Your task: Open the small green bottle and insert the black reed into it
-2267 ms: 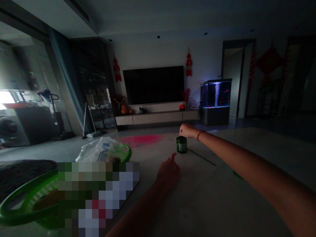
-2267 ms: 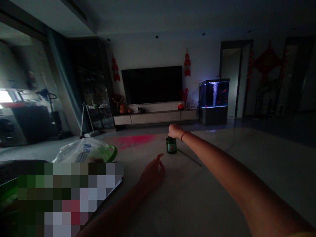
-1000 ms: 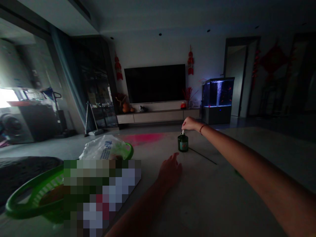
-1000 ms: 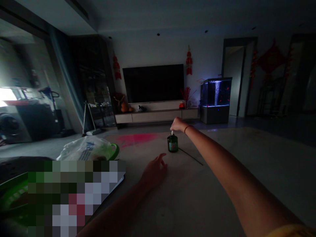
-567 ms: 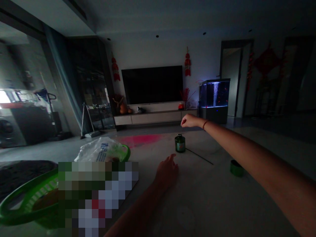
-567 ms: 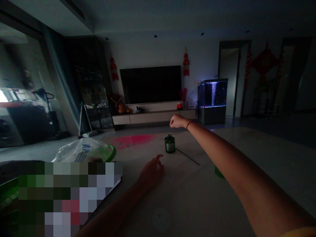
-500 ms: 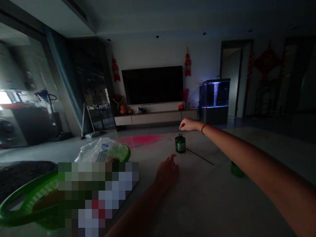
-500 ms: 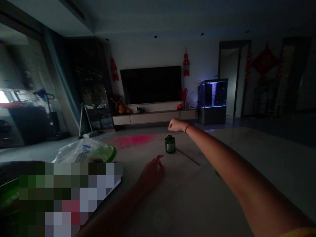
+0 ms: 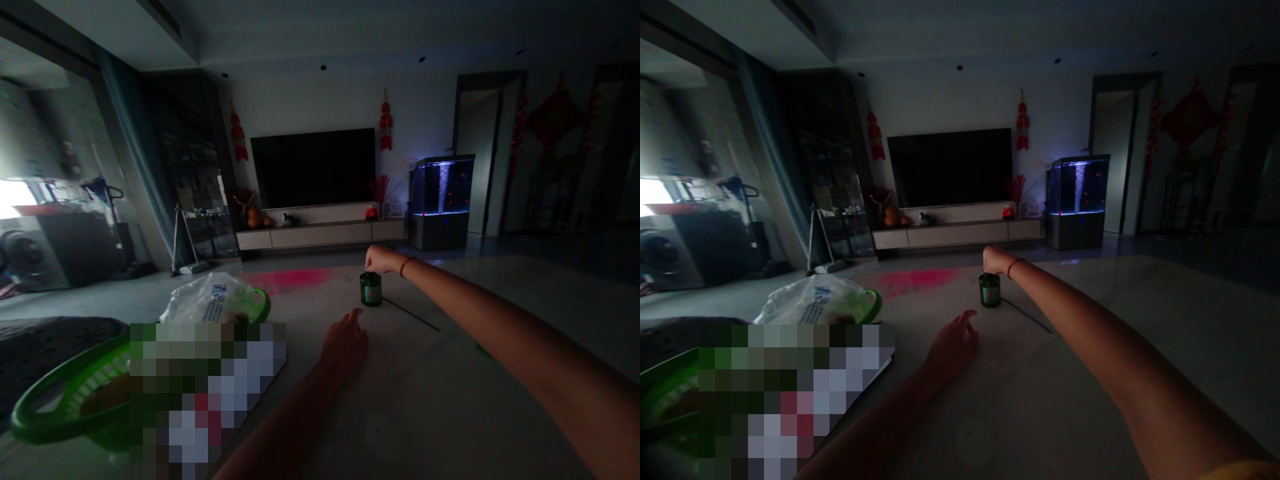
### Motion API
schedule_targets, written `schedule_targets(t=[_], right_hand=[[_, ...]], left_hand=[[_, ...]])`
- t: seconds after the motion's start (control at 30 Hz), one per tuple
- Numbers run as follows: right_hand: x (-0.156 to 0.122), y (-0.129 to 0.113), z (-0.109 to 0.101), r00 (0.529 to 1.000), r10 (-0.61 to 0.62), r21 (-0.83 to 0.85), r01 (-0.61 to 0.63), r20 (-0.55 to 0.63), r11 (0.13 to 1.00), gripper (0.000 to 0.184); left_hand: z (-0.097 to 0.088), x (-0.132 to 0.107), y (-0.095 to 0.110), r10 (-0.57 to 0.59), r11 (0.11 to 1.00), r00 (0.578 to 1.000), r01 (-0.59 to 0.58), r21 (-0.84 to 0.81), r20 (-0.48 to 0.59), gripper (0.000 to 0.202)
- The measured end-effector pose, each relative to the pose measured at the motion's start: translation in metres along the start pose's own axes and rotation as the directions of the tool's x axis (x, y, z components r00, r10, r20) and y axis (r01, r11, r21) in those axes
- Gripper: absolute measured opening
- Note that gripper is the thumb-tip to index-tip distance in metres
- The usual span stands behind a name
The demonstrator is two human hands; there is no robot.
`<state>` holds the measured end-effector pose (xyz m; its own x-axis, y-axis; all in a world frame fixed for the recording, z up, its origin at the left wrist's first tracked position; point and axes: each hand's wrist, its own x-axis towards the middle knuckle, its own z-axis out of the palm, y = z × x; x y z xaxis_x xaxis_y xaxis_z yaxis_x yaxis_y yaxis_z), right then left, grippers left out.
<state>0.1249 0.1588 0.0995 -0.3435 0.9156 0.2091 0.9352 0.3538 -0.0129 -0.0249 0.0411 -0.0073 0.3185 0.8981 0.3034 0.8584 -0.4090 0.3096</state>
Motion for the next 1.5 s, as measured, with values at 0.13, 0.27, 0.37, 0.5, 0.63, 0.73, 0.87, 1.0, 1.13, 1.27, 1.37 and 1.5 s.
schedule_targets(t=[0.13, 0.27, 0.37, 0.5, 0.63, 0.73, 0.87, 1.0, 1.13, 1.27, 1.37, 1.5], right_hand=[[0.002, 0.001, 0.001, 0.999, -0.029, 0.046, 0.029, -0.019, 0.998, 0.022], [0.001, 0.001, 0.001, 0.998, -0.04, 0.07, 0.044, -0.052, 0.997, 0.023], [0.0, 0.002, 0.002, 0.996, -0.041, 0.073, 0.047, -0.082, 0.996, 0.02], [0.0, 0.004, 0.007, 0.99, -0.034, 0.071, 0.044, -0.135, 0.997, 0.02], [0.001, 0.005, 0.012, 0.986, -0.018, 0.065, 0.029, -0.164, 0.997, 0.022], [0.004, 0.004, 0.01, 0.99, -0.027, 0.06, 0.036, -0.138, 0.998, 0.021], [0.008, 0.002, 0.003, 0.995, -0.046, 0.047, 0.05, -0.085, 0.998, 0.022], [0.012, -0.002, 0.0, 0.997, -0.043, 0.035, 0.045, -0.058, 0.998, 0.022], [0.018, -0.005, 0.004, 0.999, -0.017, 0.041, 0.018, -0.03, 0.999, 0.024], [0.023, -0.002, 0.009, 1.0, 0.003, 0.07, -0.003, 0.003, 0.998, 0.027], [0.024, 0.002, 0.01, 1.0, 0.0, 0.102, -0.002, 0.021, 0.995, 0.025], [0.026, 0.006, 0.011, 1.0, -0.008, 0.134, 0.005, 0.023, 0.991, 0.025]], left_hand=[[0.0, 0.0, 0.001, 0.005, 1.0, 1.0, -0.005, -0.004, 0.001, 0.04], [-0.002, -0.001, 0.001, 0.005, 1.0, 1.0, -0.005, 0.0, 0.016, 0.04], [-0.003, -0.001, 0.002, 0.007, 1.0, 0.999, -0.008, 0.003, 0.031, 0.041], [-0.004, -0.001, 0.003, -0.011, 1.0, 0.999, 0.009, 0.029, 0.037, 0.041], [-0.002, -0.001, 0.003, 0.001, 0.999, 1.0, -0.001, 0.033, 0.014, 0.04], [-0.001, -0.001, 0.001, 0.015, 1.0, 1.0, -0.015, 0.023, 0.002, 0.04], [0.0, 0.0, -0.001, 0.039, 0.999, 0.999, -0.039, 0.008, -0.004, 0.037], [-0.001, 0.0, 0.0, 0.036, 0.999, 0.999, -0.036, 0.016, 0.011, 0.035], [-0.001, -0.001, 0.001, 0.025, 0.999, 1.0, -0.025, 0.022, 0.013, 0.032], [0.0, -0.001, 0.0, 0.017, 1.0, 1.0, -0.018, 0.025, 0.012, 0.031], [0.0, -0.001, 0.0, 0.024, 0.999, 1.0, -0.024, 0.026, 0.012, 0.03], [-0.001, -0.001, 0.001, 0.012, 0.999, 1.0, -0.013, 0.03, 0.026, 0.029]])
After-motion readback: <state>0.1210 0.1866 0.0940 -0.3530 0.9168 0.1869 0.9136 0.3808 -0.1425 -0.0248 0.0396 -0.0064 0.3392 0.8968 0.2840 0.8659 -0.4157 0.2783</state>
